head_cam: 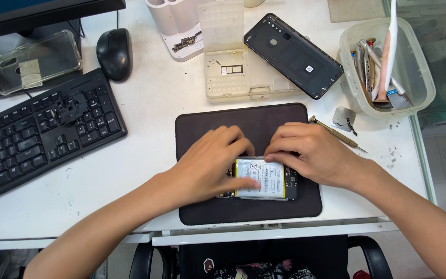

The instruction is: The person removes a battery from a disassembled mobile phone, applies adhesive to a metal plate, and places the plate over the battery compartment. The person then reattaches internal connectors and sets the phone aside.

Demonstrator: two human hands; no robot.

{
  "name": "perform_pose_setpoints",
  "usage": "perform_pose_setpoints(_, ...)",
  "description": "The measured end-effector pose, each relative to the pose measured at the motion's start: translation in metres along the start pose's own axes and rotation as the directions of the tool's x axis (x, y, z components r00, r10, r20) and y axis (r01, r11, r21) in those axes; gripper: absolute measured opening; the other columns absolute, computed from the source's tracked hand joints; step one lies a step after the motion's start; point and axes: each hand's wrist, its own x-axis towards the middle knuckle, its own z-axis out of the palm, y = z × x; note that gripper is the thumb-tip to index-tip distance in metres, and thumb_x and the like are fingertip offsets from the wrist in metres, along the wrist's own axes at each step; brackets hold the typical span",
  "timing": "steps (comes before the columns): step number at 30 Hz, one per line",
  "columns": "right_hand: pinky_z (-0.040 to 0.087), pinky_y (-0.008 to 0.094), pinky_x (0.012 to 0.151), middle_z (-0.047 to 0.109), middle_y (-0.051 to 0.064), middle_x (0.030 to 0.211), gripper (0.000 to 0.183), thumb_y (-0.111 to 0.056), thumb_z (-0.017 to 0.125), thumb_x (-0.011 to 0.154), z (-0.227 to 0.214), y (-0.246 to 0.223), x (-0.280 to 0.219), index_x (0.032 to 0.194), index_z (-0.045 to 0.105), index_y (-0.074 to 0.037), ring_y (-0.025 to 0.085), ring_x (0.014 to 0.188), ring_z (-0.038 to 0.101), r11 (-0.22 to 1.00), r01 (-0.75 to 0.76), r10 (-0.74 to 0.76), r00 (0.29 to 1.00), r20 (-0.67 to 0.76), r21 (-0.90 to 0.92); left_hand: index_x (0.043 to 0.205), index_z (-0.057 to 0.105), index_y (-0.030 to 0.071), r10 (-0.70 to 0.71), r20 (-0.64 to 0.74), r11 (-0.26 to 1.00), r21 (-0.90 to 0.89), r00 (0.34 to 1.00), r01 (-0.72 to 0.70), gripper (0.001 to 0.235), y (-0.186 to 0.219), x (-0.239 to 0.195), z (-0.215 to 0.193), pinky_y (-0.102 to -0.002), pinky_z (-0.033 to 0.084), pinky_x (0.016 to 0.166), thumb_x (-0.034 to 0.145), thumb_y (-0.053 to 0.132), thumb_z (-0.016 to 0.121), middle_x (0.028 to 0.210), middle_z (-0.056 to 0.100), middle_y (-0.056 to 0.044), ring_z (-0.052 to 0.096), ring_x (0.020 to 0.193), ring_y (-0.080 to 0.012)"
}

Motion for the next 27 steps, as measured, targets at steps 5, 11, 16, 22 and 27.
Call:
perform_pose_setpoints(5,0.054,0.036,0.073,0.073,0.003,0.085,0.014,-0.022,0.074,0.084,-0.008,-0.005,0.015,0.088,0.079,-0.010,0.020,0.082,0.068,0.981,-0.188,0.181,0.976,0.118,0.049,0.089,0.073,0.006,-0.065,-0.029,0.996,-0.070,0.997,0.063,0.022,-0.008,0.019,-0.001,-0.040,0.053,0.071,0.085,0.027,0.077,0.085,0.070,-0.009,0.067,0.079,-0.0271)
perform_pose_setpoints(11,0.055,0.035,0.076,0.074,0.003,0.085,0.015,-0.022,0.076,0.082,-0.016,-0.005,0.019,0.089,0.080,-0.010,0.020,0.086,0.067,0.979,-0.163,0.148,0.981,0.127,0.121,0.086,0.076,0.006,-0.059,-0.048,0.991,-0.120,0.997,0.053,0.016,-0.012,0.021,-0.005,-0.040,0.053,0.068,0.083,0.022,0.076,0.083,0.073,-0.010,0.070,0.076,-0.0276)
perform_pose_setpoints(16,0.056,0.034,0.074,0.074,0.004,0.090,0.015,-0.019,0.075,0.084,-0.014,0.004,0.008,0.094,0.079,-0.008,0.020,0.083,0.071,0.978,-0.150,0.135,0.985,0.106,0.148,0.087,0.076,0.005,-0.113,-0.034,0.986,-0.129,0.993,0.108,0.016,-0.011,0.020,-0.001,-0.040,0.053,0.066,0.083,0.021,0.076,0.082,0.073,-0.011,0.069,0.074,-0.0272)
perform_pose_setpoints(22,0.057,0.034,0.075,0.072,0.006,0.095,0.014,-0.014,0.072,0.090,0.001,0.003,-0.019,0.100,0.076,-0.005,0.022,0.083,0.070,0.992,-0.073,0.092,0.974,-0.207,0.098,0.089,0.077,0.005,-0.143,-0.011,0.984,-0.104,0.990,0.141,0.016,-0.001,0.021,-0.006,-0.036,0.054,0.065,0.084,0.019,0.074,0.080,0.072,-0.010,0.069,0.070,-0.0221)
perform_pose_setpoints(27,0.057,0.034,0.077,0.069,0.009,0.099,0.015,-0.003,0.075,0.090,0.011,-0.019,-0.088,0.104,0.071,-0.001,0.025,0.088,0.069,0.994,0.091,-0.105,0.853,-0.511,-0.053,0.092,0.078,0.005,-0.283,0.005,0.958,-0.048,0.959,0.283,0.016,0.016,0.023,-0.008,-0.035,0.054,0.062,0.085,0.019,0.074,0.079,0.073,-0.010,0.066,0.065,-0.0201)
